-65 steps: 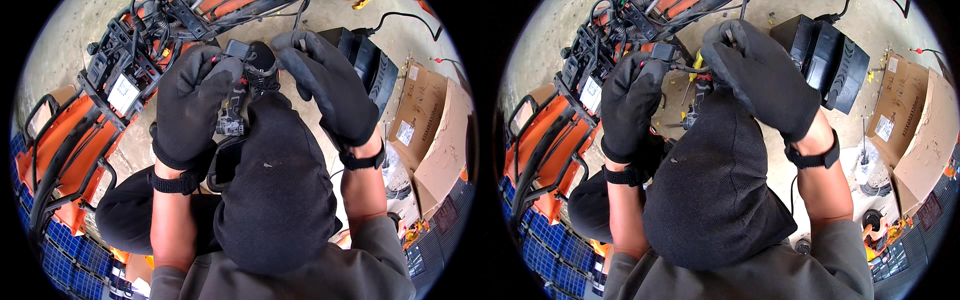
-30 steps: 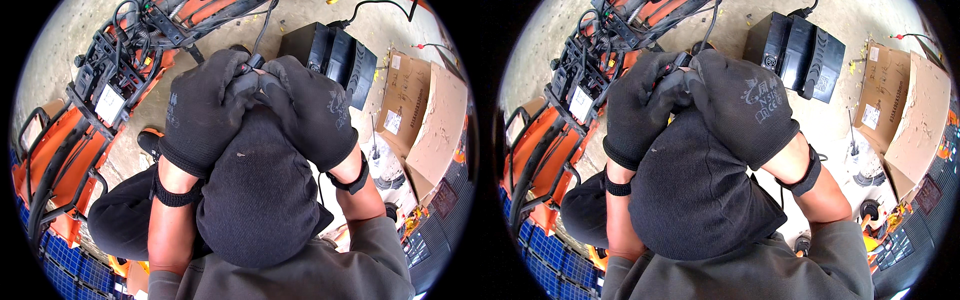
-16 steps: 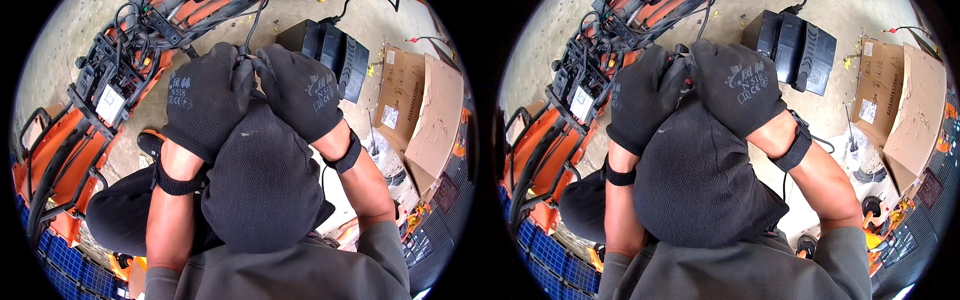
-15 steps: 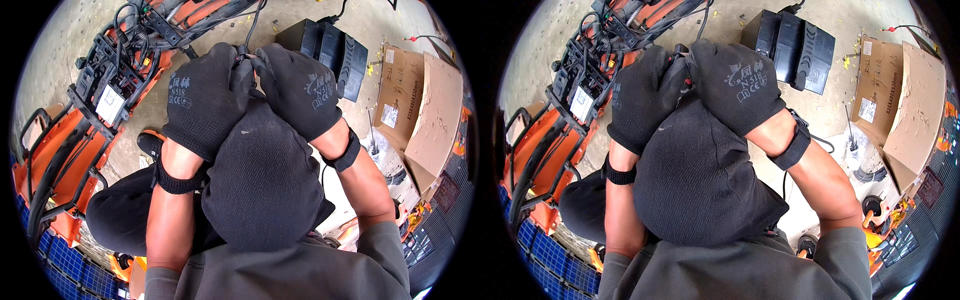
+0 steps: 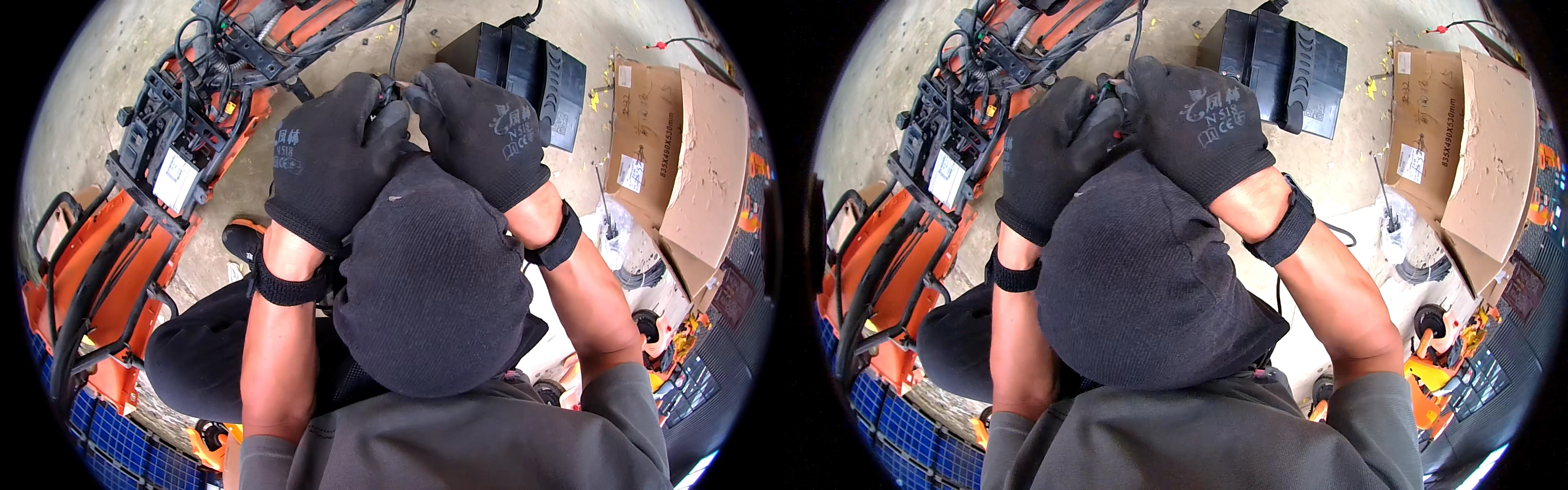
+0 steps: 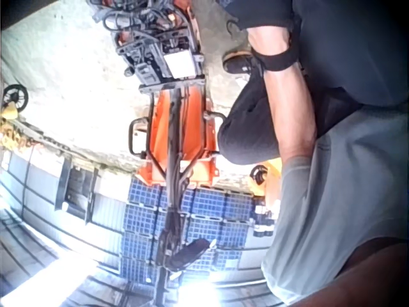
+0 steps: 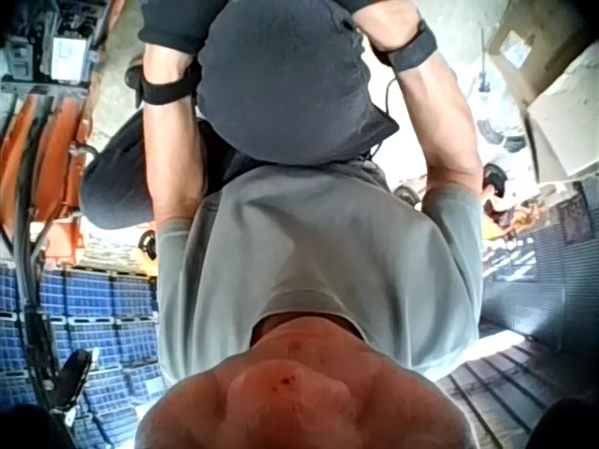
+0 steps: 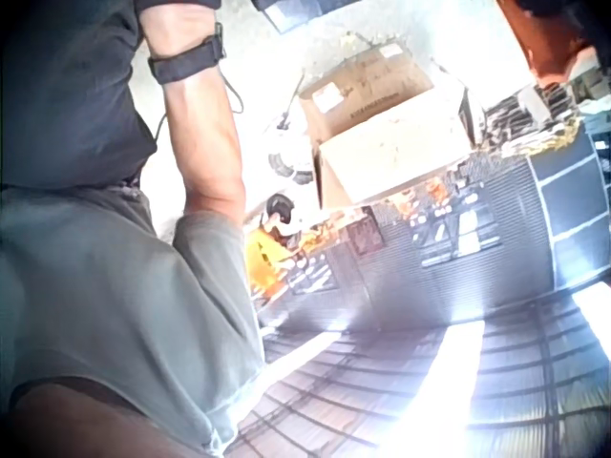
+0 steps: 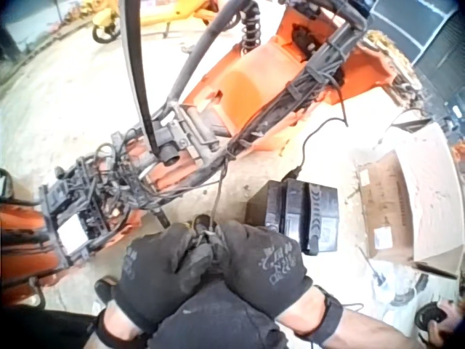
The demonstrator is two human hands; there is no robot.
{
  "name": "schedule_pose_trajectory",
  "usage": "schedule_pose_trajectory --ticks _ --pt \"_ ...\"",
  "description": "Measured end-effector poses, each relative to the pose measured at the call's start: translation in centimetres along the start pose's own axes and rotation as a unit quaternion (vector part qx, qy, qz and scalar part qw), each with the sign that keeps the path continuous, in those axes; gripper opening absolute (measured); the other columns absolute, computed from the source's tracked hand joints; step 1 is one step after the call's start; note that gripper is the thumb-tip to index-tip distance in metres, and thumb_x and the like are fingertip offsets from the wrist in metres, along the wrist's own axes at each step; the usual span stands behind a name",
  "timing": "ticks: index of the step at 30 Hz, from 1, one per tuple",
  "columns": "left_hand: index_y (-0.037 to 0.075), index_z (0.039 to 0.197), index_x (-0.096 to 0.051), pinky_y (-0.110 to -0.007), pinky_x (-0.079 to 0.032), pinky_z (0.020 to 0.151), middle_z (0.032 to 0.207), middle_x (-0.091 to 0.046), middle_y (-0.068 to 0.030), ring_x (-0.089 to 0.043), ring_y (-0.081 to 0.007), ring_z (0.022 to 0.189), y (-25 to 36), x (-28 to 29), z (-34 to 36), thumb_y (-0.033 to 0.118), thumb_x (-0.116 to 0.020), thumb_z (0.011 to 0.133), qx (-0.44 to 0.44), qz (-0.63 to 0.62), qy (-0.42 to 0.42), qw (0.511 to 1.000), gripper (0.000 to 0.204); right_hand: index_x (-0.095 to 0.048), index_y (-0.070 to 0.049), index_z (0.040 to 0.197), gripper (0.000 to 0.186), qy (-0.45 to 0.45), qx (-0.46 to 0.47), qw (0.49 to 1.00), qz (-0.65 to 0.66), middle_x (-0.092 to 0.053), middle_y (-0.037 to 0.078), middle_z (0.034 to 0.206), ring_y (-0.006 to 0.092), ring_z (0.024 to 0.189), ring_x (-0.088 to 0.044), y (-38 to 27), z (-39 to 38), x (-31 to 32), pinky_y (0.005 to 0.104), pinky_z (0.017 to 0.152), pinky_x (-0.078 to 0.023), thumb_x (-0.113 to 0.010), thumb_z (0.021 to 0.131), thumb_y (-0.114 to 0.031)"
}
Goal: The person connects wires and electrical components on a motorcycle, handling wire ends and connectors with gloved hands.
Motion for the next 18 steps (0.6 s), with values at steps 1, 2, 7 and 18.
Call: schedule_pose_trajectory --ticks 1,2,7,18 --pt "0.002 0.086 -0.058 -0.043 -0.047 0.061 0.075 -0.062 -0.0178 -0.062 -0.0350 0.068 -0.09 -0.20 -0.04 0.027 -0.063 0.087 0.001 -0.002 -0.001 1.000 0.025 -0.059 -0.005 0.095 0.024 -0.003 -0.004 1.000 -0.002 -0.063 0.015 0.071 0.0318 0.065 -0.065 0.03 -0.03 0.07 0.0405 0.057 -0.050 -0.057 0.094 -0.029" --pt "0.003 0.086 -0.058 -0.043 -0.046 0.061 0.076 -0.062 -0.0179 -0.062 -0.0352 0.068 -0.27 -0.40 -0.13 0.027 -0.062 0.087 0.002 -0.002 -0.001 1.000 0.025 -0.059 -0.005 0.095 0.025 -0.006 -0.008 1.000 -0.002 -0.063 0.015 0.071 0.0320 0.065 -0.065 -0.04 0.00 0.18 0.0408 0.057 -0.050 -0.057 0.094 -0.029" --pt "0.003 0.089 -0.058 -0.043 -0.046 0.062 0.077 -0.062 -0.0184 -0.062 -0.0370 0.070 -0.42 -0.45 -0.07 0.027 -0.062 0.086 0.005 -0.007 -0.015 1.000 0.025 -0.058 -0.005 0.094 0.025 -0.002 -0.004 1.000 0.001 -0.063 0.015 0.070 0.0323 0.064 -0.065 0.05 -0.01 0.13 0.0411 0.057 -0.050 -0.056 0.094 -0.030" --pt "0.002 0.091 -0.060 -0.042 -0.046 0.064 0.084 -0.063 -0.0180 -0.062 -0.0379 0.076 -0.04 -0.53 -0.30 0.026 -0.066 0.085 0.024 -0.064 -0.031 0.997 0.026 -0.059 -0.005 0.094 0.024 -0.009 0.010 0.999 0.034 -0.064 0.016 0.074 0.0346 0.068 -0.064 0.32 -0.37 0.24 0.0428 0.060 -0.050 -0.057 0.093 -0.028"
Point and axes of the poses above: each hand's wrist, its own z-axis towards the middle knuckle, its own x-axis out of the back of the hand, y = z × x, the point moved 6 cm from there along z, towards the middle knuckle
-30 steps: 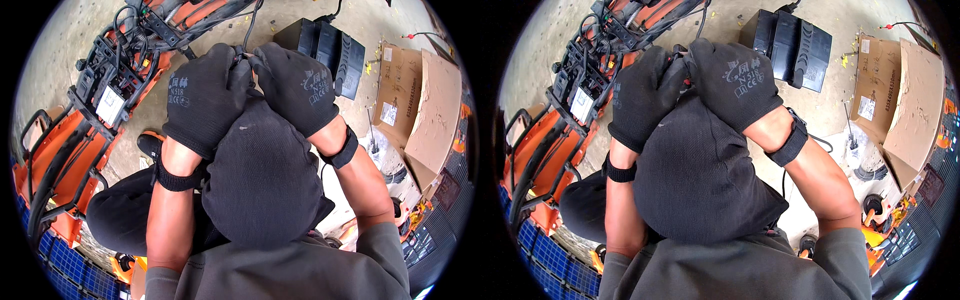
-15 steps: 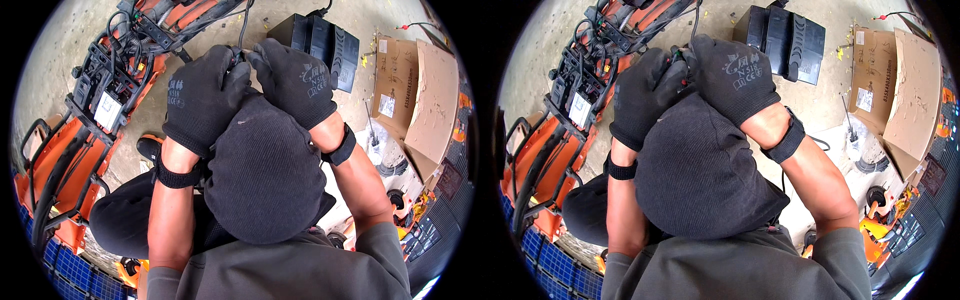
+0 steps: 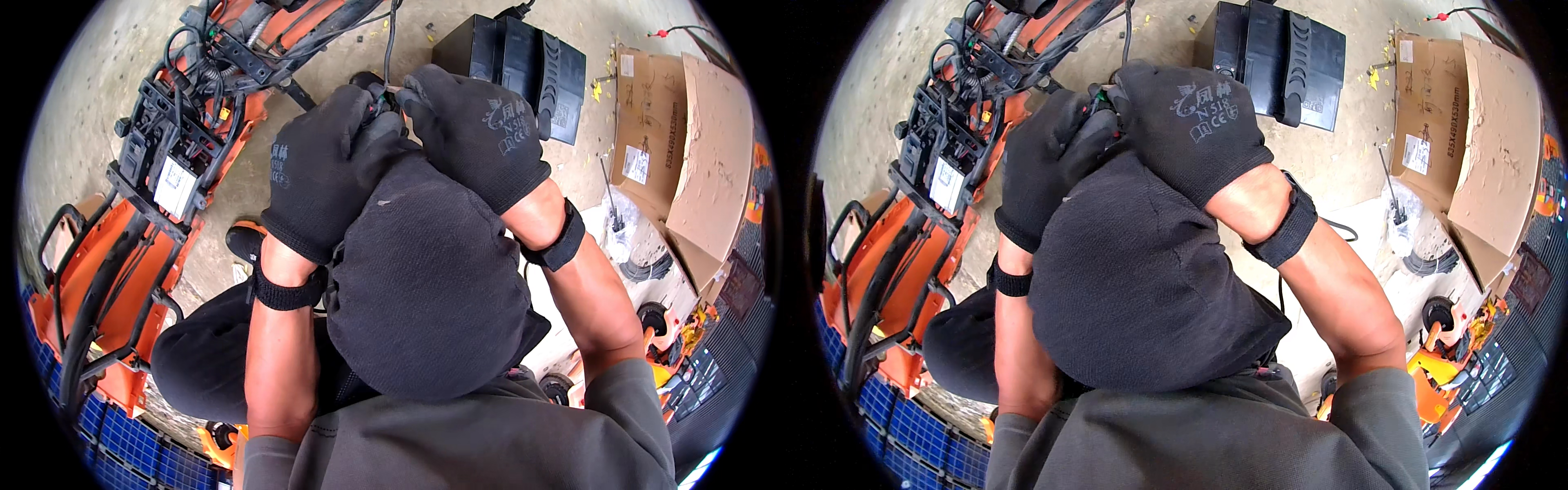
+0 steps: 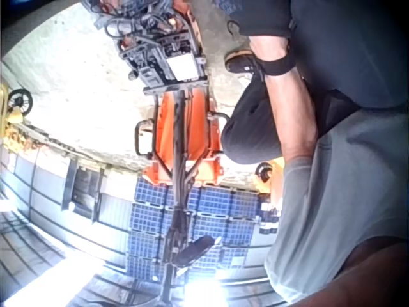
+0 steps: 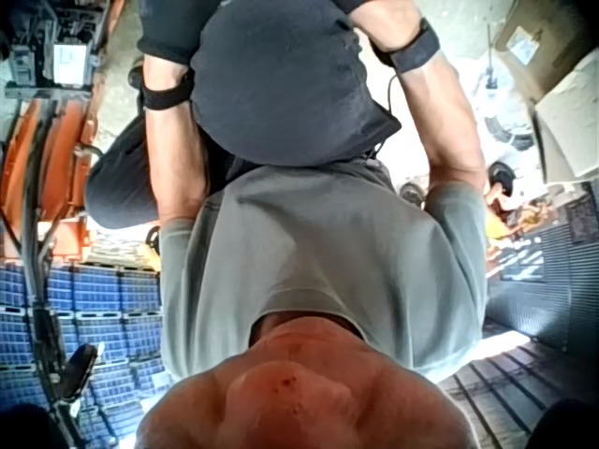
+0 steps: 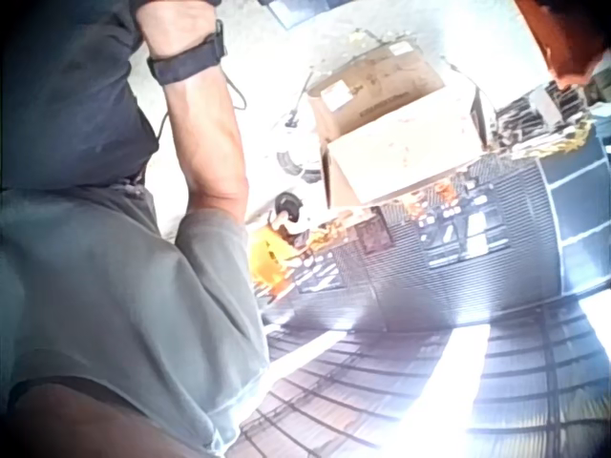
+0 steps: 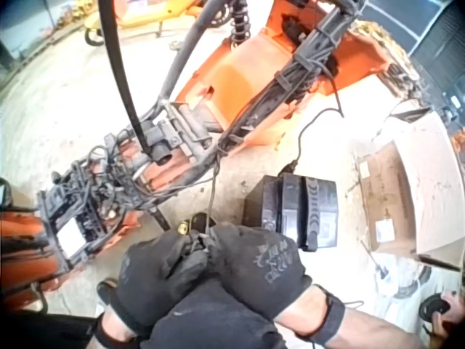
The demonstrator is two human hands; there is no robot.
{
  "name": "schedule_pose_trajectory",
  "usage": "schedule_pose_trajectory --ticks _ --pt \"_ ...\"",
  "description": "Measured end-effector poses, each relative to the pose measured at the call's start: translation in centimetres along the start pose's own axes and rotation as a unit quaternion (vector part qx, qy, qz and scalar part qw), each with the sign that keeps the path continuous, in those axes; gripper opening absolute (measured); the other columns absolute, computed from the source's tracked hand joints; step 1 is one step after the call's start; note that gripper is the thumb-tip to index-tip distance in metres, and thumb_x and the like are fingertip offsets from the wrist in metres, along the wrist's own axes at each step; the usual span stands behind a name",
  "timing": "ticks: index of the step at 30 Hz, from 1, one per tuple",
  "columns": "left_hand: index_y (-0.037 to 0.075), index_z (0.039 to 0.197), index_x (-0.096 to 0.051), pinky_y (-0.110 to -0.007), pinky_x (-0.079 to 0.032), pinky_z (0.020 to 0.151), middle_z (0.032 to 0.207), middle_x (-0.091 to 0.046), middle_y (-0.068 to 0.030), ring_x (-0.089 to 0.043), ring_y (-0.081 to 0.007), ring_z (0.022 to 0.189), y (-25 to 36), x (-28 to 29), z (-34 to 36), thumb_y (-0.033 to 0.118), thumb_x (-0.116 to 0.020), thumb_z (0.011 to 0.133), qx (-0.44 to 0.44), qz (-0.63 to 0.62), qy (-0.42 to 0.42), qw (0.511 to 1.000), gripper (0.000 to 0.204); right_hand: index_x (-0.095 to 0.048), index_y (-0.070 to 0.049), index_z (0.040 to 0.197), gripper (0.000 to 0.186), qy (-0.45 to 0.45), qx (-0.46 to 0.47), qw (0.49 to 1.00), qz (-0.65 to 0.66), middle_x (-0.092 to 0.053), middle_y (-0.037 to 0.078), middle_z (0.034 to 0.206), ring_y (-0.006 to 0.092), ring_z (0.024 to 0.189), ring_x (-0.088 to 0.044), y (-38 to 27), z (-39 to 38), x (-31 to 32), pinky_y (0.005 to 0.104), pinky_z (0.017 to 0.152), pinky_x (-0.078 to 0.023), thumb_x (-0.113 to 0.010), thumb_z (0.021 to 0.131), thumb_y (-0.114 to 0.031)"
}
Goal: The person connects wires and electrical components on a motorcycle, handling wire ends and connectors with gloved hands.
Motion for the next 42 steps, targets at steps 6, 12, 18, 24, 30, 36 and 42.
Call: schedule_pose_trajectory --ticks 6,12,18,24,30,36,42 --pt "0.001 0.099 -0.062 -0.036 -0.048 0.068 0.086 -0.064 -0.0159 -0.064 -0.0316 0.076 -1.0 -0.1 -0.8 0.019 -0.067 0.085 0.002 -0.074 0.010 0.997 0.024 -0.061 -0.004 0.093 0.021 -0.025 -0.044 0.998 0.029 -0.063 0.017 0.074 0.0346 0.070 -0.064 -0.3 0.0 -0.4 0.0425 0.061 -0.050 -0.057 0.093 -0.025" --pt "-0.001 0.103 -0.063 -0.030 -0.049 0.074 0.090 -0.066 -0.0123 -0.065 -0.0204 0.081 -2.1 0.1 -1.5 0.012 -0.067 0.083 0.106 -0.107 -0.024 0.988 0.024 -0.062 -0.004 0.098 0.021 -0.044 -0.053 0.992 0.107 -0.064 0.018 0.079 0.0354 0.074 -0.064 -0.3 -0.2 -1.2 0.0420 0.065 -0.050 -0.058 0.092 -0.023" --pt "-0.004 0.108 -0.062 -0.025 -0.047 0.084 0.102 -0.064 -0.0075 -0.060 -0.0122 0.093 -2.9 0.6 -2.5 0.001 -0.060 0.080 0.216 -0.263 -0.024 0.940 0.029 -0.062 -0.002 0.106 0.026 -0.045 -0.002 0.984 0.170 -0.066 0.019 0.085 0.0349 0.076 -0.066 -0.1 -0.2 -1.5 0.0406 0.067 -0.051 -0.058 0.092 -0.023" --pt "-0.004 0.109 -0.062 -0.025 -0.047 0.085 0.101 -0.063 -0.0063 -0.059 -0.0119 0.093 -3.7 1.1 -2.8 0.001 -0.060 0.076 0.243 -0.307 -0.010 0.920 0.033 -0.063 -0.003 0.103 0.025 -0.049 -0.010 0.981 0.186 -0.065 0.018 0.082 0.0329 0.074 -0.066 -0.5 0.5 -1.8 0.0385 0.067 -0.051 -0.058 0.092 -0.024" --pt "-0.004 0.107 -0.061 -0.025 -0.047 0.082 0.100 -0.063 -0.0061 -0.059 -0.0110 0.090 -3.9 1.3 -3.1 0.005 -0.060 0.078 0.254 -0.373 -0.016 0.892 0.030 -0.064 0.000 0.101 0.022 -0.026 -0.063 0.963 0.262 -0.065 0.016 0.083 0.0278 0.075 -0.066 1.3 1.2 -1.7 0.0336 0.069 -0.050 -0.055 0.093 -0.019" --pt "-0.004 0.104 -0.062 -0.024 -0.047 0.076 0.093 -0.063 -0.0036 -0.058 -0.0093 0.084 -3.4 1.4 -2.8 0.006 -0.058 0.081 0.258 -0.347 -0.010 0.902 0.026 -0.062 0.002 0.104 0.021 -0.030 -0.042 0.961 0.271 -0.065 0.014 0.091 0.0230 0.079 -0.066 0.8 1.1 -1.4 0.0320 0.073 -0.050 -0.053 0.093 -0.014" --pt "-0.004 0.102 -0.063 -0.024 -0.046 0.072 0.088 -0.062 -0.0034 -0.057 -0.0087 0.080 -2.6 2.0 -2.0 0.012 -0.062 0.082 0.201 -0.254 -0.016 0.946 0.025 -0.060 0.000 0.106 0.022 0.017 -0.002 0.963 0.269 -0.065 0.012 0.089 0.0194 0.080 -0.064 0.2 1.9 -0.6 0.0310 0.075 -0.050 -0.056 0.093 -0.017"
Point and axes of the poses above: each hand's wrist, its own z-axis towards the middle knuckle, its own x-axis out of the back of the hand, y = z × x, the point moved 6 cm from there along z, towards the middle knuckle
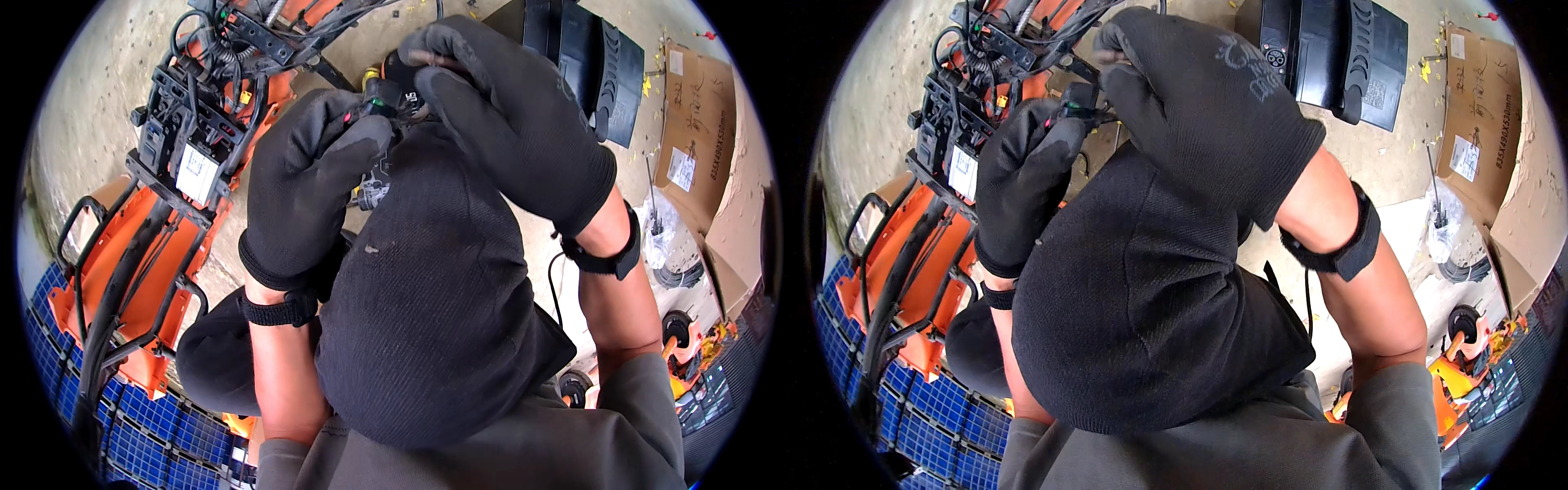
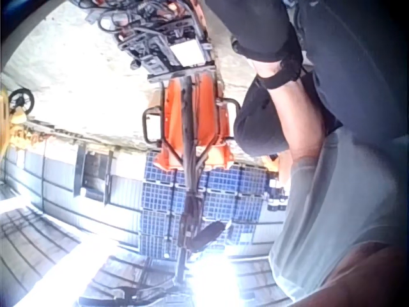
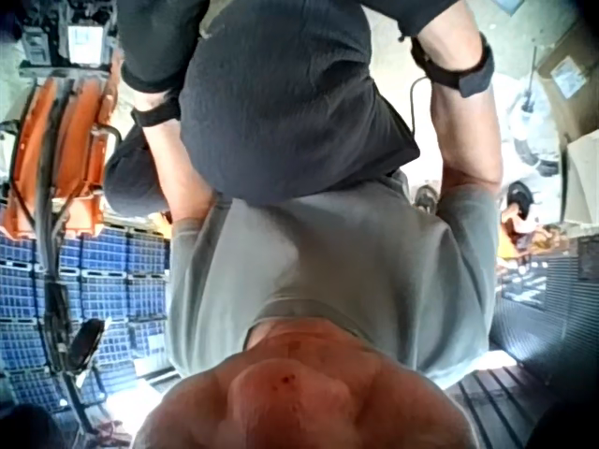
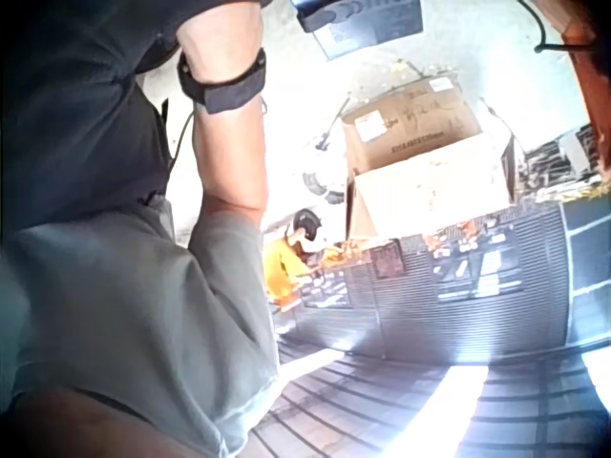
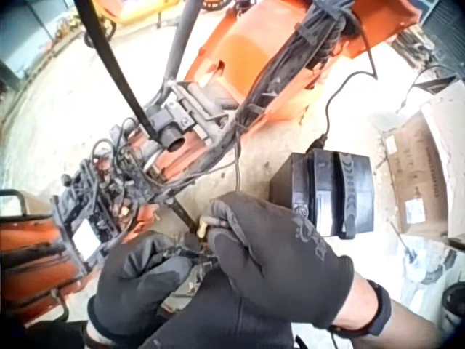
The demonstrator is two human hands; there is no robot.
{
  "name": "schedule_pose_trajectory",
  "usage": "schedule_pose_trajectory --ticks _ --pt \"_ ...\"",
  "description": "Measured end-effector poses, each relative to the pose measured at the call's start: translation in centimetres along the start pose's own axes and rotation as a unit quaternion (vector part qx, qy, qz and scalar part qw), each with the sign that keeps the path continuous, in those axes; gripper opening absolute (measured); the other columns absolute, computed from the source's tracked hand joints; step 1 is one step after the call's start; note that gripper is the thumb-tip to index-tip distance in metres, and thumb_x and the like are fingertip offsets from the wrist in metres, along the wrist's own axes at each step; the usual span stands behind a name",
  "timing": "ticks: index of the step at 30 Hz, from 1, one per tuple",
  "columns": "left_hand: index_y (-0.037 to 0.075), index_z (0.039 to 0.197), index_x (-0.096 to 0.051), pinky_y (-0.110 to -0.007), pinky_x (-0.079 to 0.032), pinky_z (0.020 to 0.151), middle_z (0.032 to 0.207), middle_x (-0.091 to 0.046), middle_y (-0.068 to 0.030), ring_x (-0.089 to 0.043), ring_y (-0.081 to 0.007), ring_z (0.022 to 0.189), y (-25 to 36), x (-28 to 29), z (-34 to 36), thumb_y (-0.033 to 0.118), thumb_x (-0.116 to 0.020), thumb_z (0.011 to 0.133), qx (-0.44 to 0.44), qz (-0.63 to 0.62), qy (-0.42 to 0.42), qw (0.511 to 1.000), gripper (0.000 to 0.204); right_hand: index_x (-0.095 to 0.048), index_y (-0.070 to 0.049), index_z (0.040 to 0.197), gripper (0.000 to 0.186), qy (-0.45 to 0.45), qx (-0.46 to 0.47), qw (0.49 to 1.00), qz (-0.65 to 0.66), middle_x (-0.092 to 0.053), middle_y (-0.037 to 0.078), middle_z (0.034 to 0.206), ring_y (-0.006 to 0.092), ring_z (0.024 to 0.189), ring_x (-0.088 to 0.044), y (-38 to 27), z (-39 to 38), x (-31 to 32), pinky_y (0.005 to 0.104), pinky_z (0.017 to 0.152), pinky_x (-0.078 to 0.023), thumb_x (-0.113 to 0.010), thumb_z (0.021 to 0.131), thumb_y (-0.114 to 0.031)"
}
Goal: The person connects wires and electrical components on a motorcycle, handling wire ends and connectors with gloved hands.
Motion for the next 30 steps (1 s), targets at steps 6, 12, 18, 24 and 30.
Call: schedule_pose_trajectory --ticks 6,12,18,24,30 --pt "-0.001 0.097 -0.063 -0.027 -0.046 0.068 0.082 -0.062 -0.0055 -0.057 -0.0116 0.073 0.5 -0.4 0.4 0.013 -0.065 0.082 -0.073 0.050 -0.059 0.994 0.021 -0.059 -0.002 0.107 0.024 -0.154 0.002 0.988 0.028 -0.063 0.011 0.086 0.0180 0.077 -0.060 0.5 1.2 -1.5 0.0303 0.074 -0.049 -0.059 0.093 -0.022" --pt "0.000 0.096 -0.060 -0.029 -0.045 0.065 0.076 -0.060 -0.0068 -0.056 -0.0132 0.069 2.0 0.5 1.1 0.013 -0.065 0.081 -0.071 0.152 -0.145 0.975 0.020 -0.058 -0.002 0.105 0.029 -0.216 -0.008 0.973 0.085 -0.060 0.011 0.083 0.0166 0.074 -0.058 0.9 1.8 -2.8 0.0299 0.071 -0.048 -0.063 0.092 -0.028" --pt "0.000 0.092 -0.060 -0.030 -0.044 0.065 0.075 -0.057 -0.0061 -0.052 -0.0134 0.069 1.9 1.2 2.4 0.020 -0.065 0.083 -0.057 0.125 -0.162 0.977 0.022 -0.058 -0.003 0.106 0.027 -0.136 0.040 0.986 0.088 -0.062 0.012 0.085 0.0193 0.073 -0.060 0.9 2.4 -2.8 0.0321 0.071 -0.048 -0.059 0.094 -0.027" --pt "0.000 0.092 -0.061 -0.028 -0.043 0.064 0.076 -0.057 -0.0057 -0.051 -0.0118 0.069 2.4 1.6 3.1 0.023 -0.065 0.084 -0.078 0.069 -0.179 0.978 0.025 -0.058 -0.001 0.106 0.023 -0.142 0.029 0.983 0.109 -0.062 0.012 0.086 0.0197 0.075 -0.059 0.7 3.1 -2.6 0.0325 0.071 -0.048 -0.058 0.095 -0.022" --pt "-0.001 0.100 -0.063 -0.029 -0.046 0.065 0.078 -0.060 -0.0070 -0.055 -0.0134 0.069 2.6 2.0 2.7 0.022 -0.065 0.085 -0.061 0.116 -0.084 0.988 0.027 -0.061 -0.001 0.104 0.018 0.011 0.053 0.992 0.115 -0.062 0.008 0.086 0.0136 0.076 -0.058 1.1 3.2 -2.7 0.0276 0.070 -0.048 -0.055 0.096 -0.016"
Point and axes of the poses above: each hand's wrist, its own z-axis towards the middle knuckle, its own x-axis out of the back of the hand, y = z × x, the point moved 6 cm from there along z, towards the middle knuckle
